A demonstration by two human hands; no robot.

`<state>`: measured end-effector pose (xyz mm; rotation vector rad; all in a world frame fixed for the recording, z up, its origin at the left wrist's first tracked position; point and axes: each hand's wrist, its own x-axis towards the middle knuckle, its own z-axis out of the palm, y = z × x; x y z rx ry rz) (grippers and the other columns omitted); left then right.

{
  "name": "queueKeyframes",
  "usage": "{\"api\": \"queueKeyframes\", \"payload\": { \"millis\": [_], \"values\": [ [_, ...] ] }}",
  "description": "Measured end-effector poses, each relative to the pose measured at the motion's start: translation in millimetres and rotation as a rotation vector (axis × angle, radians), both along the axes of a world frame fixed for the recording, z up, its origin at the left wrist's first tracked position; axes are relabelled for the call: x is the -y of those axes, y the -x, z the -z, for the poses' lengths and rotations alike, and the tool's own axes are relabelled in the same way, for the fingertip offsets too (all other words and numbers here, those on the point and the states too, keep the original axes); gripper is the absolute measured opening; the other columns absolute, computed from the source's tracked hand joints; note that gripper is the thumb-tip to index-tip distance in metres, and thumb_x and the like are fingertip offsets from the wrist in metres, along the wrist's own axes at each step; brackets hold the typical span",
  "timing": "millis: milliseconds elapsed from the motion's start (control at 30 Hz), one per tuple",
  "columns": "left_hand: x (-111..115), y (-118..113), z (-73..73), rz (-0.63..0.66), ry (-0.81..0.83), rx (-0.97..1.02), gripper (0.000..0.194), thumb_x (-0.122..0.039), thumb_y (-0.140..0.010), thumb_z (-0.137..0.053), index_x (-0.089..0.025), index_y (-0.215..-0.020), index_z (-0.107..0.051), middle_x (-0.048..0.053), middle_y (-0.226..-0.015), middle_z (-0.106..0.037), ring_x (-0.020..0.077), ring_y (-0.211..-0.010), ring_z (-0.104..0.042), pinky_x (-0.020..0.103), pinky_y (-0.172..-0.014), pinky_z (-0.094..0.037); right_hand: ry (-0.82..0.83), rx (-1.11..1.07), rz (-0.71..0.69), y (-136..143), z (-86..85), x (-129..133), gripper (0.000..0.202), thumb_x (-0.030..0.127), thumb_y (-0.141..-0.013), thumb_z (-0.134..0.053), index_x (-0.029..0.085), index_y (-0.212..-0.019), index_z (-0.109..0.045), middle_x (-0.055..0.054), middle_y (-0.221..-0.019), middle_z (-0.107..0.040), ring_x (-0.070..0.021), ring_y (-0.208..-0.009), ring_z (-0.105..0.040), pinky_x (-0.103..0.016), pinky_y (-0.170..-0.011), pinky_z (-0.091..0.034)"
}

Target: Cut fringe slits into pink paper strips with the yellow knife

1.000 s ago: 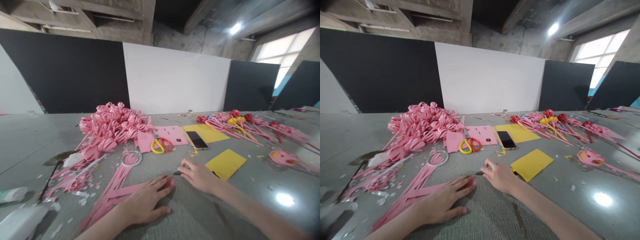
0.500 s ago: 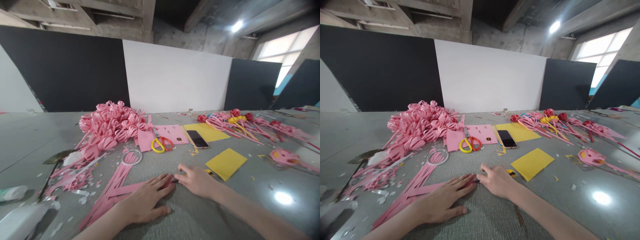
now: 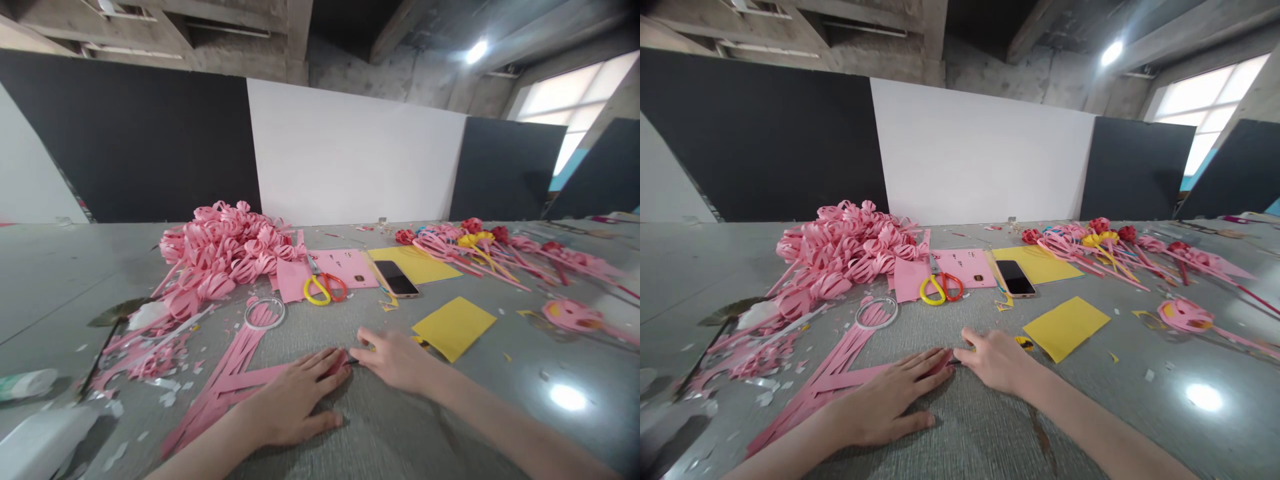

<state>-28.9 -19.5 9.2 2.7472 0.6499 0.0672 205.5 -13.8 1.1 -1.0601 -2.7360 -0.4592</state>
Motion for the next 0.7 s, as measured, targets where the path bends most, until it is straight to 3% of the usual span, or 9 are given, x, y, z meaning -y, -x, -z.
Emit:
{"api": "queueKeyframes", "payload": {
  "millis": [700],
  "values": [
    [2, -1, -2.3, -0.024, -0.011, -0.038, 0.06, -0.054, -0.085, -0.027, -0.023, -0.135, -0.014, 0.008, -0.141, -0.009, 0.0231, -0.127, -0.01, 0.039, -0.102, -0.016, 0.072, 0.014, 0.028, -11, -0.6, -3, 0.015, 0.025, -0.084, -0.041, 0.024, -0.087, -0.056, 0.0, -0.09, -0.052, -0.006, -0.052, -0.044, -0.023, -0.049, -0.022]
  ]
}}
